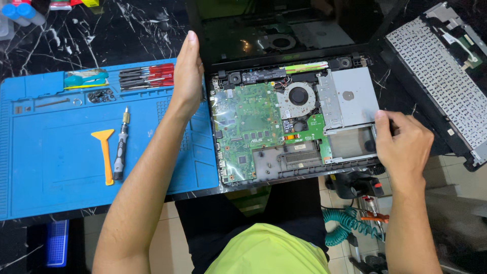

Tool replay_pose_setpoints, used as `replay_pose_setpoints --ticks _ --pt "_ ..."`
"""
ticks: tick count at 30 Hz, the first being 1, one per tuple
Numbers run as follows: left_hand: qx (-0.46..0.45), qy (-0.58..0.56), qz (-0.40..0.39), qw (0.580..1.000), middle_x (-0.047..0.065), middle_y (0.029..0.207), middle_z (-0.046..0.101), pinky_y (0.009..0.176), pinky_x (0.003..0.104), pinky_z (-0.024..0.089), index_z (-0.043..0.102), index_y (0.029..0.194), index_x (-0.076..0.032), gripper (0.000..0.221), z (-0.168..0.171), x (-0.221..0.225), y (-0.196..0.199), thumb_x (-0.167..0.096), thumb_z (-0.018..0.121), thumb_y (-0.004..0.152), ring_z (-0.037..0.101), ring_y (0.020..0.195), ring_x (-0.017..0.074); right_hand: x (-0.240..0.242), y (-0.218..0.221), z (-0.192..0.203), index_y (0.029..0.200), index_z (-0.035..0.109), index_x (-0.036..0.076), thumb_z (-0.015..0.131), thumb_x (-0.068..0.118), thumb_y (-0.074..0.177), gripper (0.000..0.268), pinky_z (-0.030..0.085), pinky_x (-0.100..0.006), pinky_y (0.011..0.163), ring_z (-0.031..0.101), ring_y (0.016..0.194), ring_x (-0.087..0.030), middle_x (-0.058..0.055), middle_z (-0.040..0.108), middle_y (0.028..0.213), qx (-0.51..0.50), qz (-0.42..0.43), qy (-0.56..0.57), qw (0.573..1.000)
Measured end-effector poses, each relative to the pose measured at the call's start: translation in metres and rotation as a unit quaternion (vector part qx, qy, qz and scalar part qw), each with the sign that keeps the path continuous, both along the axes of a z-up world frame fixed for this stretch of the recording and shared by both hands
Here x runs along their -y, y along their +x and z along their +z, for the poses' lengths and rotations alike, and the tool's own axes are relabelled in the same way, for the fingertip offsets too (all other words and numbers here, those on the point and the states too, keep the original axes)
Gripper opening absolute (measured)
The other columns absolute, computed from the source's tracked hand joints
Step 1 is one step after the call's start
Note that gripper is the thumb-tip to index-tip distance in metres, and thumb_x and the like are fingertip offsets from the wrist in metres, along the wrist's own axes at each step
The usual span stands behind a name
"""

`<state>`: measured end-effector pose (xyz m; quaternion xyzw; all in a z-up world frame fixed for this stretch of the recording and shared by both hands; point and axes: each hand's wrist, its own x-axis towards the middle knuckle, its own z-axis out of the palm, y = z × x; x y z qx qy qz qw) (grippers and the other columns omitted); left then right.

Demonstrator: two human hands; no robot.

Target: The person uses a plastic pry tool to open the casing of a laptop, then removes the keyboard. They proceed to use a screwdriver to unscrew and remove several screws from the internal motherboard.

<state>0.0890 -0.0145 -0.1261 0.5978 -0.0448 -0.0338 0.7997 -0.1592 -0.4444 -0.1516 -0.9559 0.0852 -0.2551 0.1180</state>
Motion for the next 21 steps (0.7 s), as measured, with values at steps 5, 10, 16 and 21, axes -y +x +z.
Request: replay_pose_setpoints --ticks 5,10,16,21 --pt "0.101 0.021 -0.053 0.993 0.019 0.172 0.052 0.137 0.053 0.041 0.044 0.166 -0.009 0.068 0.019 -0.029 -0.048 -0.054 0.035 0.116 0.049 0.163 0.0358 0.007 -0.003 -0.017 0.093 0.076 -0.004 0.079 0.015 0.134 0.045 0.041 -0.053 0.072 0.059 0.077 -0.040 -0.019 0.060 0.078 0.085 -0.026 -0.043 0.995" --pt "0.080 0.040 -0.020 0.996 0.013 0.163 0.062 0.131 0.047 0.050 0.043 0.166 -0.014 0.070 0.038 -0.058 -0.120 -0.059 0.033 0.113 0.061 0.155 0.0299 0.005 -0.001 -0.012 0.119 0.090 0.000 0.076 0.019 0.131 0.027 0.049 -0.053 0.082 0.069 0.090 -0.041 -0.018 0.074 0.093 0.077 -0.023 -0.039 0.996" --pt "0.202 0.240 0.108 0.943 0.016 0.122 0.079 0.102 0.041 0.064 0.056 0.149 -0.006 0.044 0.016 -0.069 -0.174 -0.035 0.051 0.116 0.079 0.113 0.0289 0.003 0.014 0.009 0.133 0.089 0.001 0.078 0.019 0.124 0.023 0.052 -0.051 0.103 0.072 0.102 -0.036 -0.015 0.078 0.103 0.061 0.025 -0.026 0.997" --pt "0.407 0.328 0.164 0.836 0.012 0.096 0.076 0.082 0.038 0.060 0.070 0.121 -0.002 0.013 -0.023 -0.041 -0.235 -0.009 0.069 0.109 0.073 0.087 0.0257 0.011 0.025 0.007 0.142 0.083 -0.001 0.072 0.010 0.124 0.024 0.053 -0.036 0.080 0.068 0.098 -0.022 -0.016 0.076 0.117 0.024 0.062 0.155 0.986"
